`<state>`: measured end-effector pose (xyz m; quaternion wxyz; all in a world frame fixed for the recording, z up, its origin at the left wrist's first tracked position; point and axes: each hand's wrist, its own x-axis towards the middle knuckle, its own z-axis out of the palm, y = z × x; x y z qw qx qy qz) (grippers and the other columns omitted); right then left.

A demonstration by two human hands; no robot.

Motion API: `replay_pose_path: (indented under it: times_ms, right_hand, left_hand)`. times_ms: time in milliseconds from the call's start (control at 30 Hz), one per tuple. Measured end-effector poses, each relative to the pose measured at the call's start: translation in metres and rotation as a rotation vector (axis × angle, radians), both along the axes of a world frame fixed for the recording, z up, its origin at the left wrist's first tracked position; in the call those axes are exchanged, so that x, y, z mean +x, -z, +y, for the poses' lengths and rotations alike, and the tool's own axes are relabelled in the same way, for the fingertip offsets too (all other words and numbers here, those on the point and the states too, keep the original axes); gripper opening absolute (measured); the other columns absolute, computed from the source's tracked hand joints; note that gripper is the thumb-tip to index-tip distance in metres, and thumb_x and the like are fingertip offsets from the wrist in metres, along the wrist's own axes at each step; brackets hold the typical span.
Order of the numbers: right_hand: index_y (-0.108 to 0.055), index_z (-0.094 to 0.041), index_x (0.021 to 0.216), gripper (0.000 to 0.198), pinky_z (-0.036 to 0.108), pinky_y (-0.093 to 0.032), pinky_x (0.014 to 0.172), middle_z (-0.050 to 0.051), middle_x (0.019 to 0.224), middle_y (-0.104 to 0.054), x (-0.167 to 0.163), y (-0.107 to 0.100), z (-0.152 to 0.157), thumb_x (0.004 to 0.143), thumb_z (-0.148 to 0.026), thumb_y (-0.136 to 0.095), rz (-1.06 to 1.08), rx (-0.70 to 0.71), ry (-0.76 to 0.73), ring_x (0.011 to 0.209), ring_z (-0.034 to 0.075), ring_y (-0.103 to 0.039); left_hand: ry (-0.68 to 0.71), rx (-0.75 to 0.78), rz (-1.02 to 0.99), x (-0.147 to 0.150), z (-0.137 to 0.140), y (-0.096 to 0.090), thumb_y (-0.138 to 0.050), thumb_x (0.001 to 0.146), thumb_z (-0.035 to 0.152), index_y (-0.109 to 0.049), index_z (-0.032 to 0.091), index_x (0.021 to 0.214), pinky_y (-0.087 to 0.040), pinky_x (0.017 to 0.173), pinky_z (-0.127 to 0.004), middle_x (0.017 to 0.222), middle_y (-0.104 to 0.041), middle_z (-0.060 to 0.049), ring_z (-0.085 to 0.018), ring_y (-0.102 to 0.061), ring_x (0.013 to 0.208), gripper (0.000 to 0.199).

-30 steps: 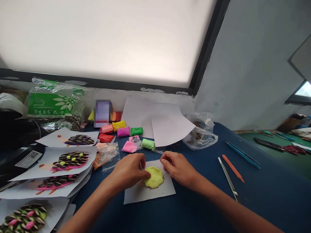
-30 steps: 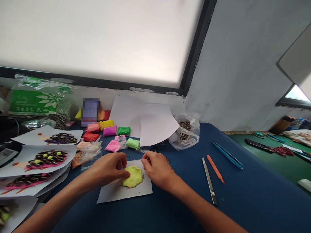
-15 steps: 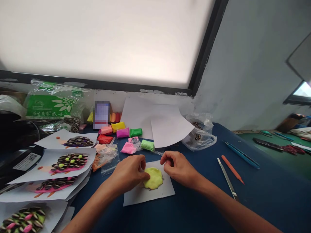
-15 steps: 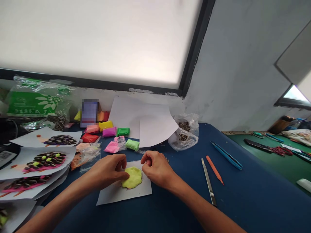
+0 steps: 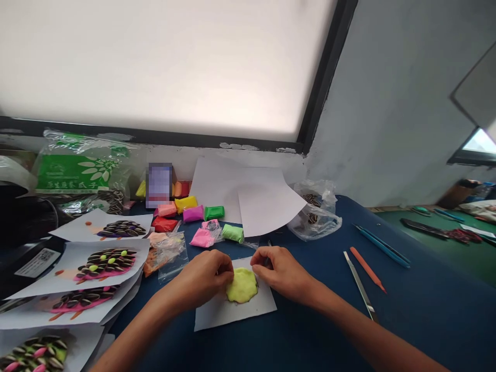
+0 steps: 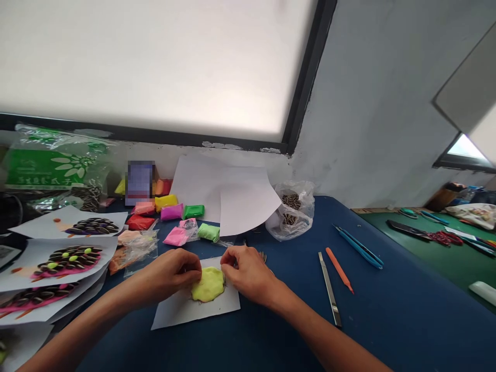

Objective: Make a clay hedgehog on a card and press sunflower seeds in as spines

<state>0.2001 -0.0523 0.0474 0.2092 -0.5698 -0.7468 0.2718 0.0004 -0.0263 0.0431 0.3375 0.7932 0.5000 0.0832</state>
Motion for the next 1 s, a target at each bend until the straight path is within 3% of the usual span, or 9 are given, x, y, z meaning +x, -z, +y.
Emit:
replay_pose_path:
  times_ms: [167, 267, 400, 567, 1000]
  right_hand:
    - [-0.066, -0.017, 0.076, 0.015, 0.022, -0.035, 0.059, -0.002, 0.069, -0.062, 0.003, -0.002, 0.002, 0.086, -0.021, -0.055, 0.020, 0.036, 0.020, 0.065, 0.011, -0.053]
    - [-0.065, -0.018, 0.077, 0.015, 0.022, -0.037, 0.060, -0.002, 0.071, -0.062, 0.006, -0.003, 0.004, 0.087, -0.022, -0.055, 0.060, 0.035, 0.005, 0.065, 0.011, -0.055]
    - [-0.067, -0.017, 0.080, 0.017, 0.022, -0.037, 0.058, -0.002, 0.067, -0.062, 0.006, -0.008, 0.006, 0.089, -0.019, -0.052, 0.063, -0.054, 0.005, 0.054, 0.010, -0.054]
    - [-0.066, -0.017, 0.082, 0.007, 0.023, -0.033, 0.057, 0.000, 0.068, -0.065, 0.004, -0.009, 0.007, 0.084, -0.021, -0.061, -0.055, -0.014, 0.031, 0.063, 0.013, -0.056]
    - [-0.071, -0.019, 0.082, 0.017, 0.023, -0.039, 0.065, 0.001, 0.081, -0.069, 0.007, -0.002, 0.008, 0.081, -0.008, -0.058, -0.002, 0.007, -0.055, 0.073, 0.013, -0.059]
  left_hand:
    - [-0.082, 0.122, -0.004, 0.003, 0.000, 0.001, -0.054, 0.076, 0.024, -0.061, 0.019, 0.082, -0.033, 0.057, -0.026, 0.074, -0.063, -0.001, -0.018, -0.055, 0.070, 0.010]
    - [-0.101, 0.200, -0.143, 0.009, -0.001, 0.006, -0.052, 0.082, 0.025, -0.065, 0.019, 0.088, -0.041, 0.070, -0.030, 0.088, -0.064, -0.004, -0.020, -0.058, 0.084, 0.016]
    - [-0.055, 0.128, -0.231, 0.017, -0.002, 0.015, -0.056, 0.082, 0.026, -0.071, 0.021, 0.096, -0.043, 0.085, -0.033, 0.098, -0.063, -0.007, -0.023, -0.057, 0.096, 0.021]
    - [-0.066, 0.119, -0.246, 0.021, 0.001, 0.025, -0.059, 0.081, 0.023, -0.072, 0.020, 0.080, -0.044, 0.084, -0.033, 0.091, -0.062, -0.006, -0.022, -0.057, 0.092, 0.013]
    - [-0.048, 0.112, -0.336, 0.016, 0.008, 0.039, -0.060, 0.079, 0.025, -0.072, 0.022, 0.078, -0.045, 0.080, -0.031, 0.086, -0.064, -0.005, -0.020, -0.057, 0.087, 0.013]
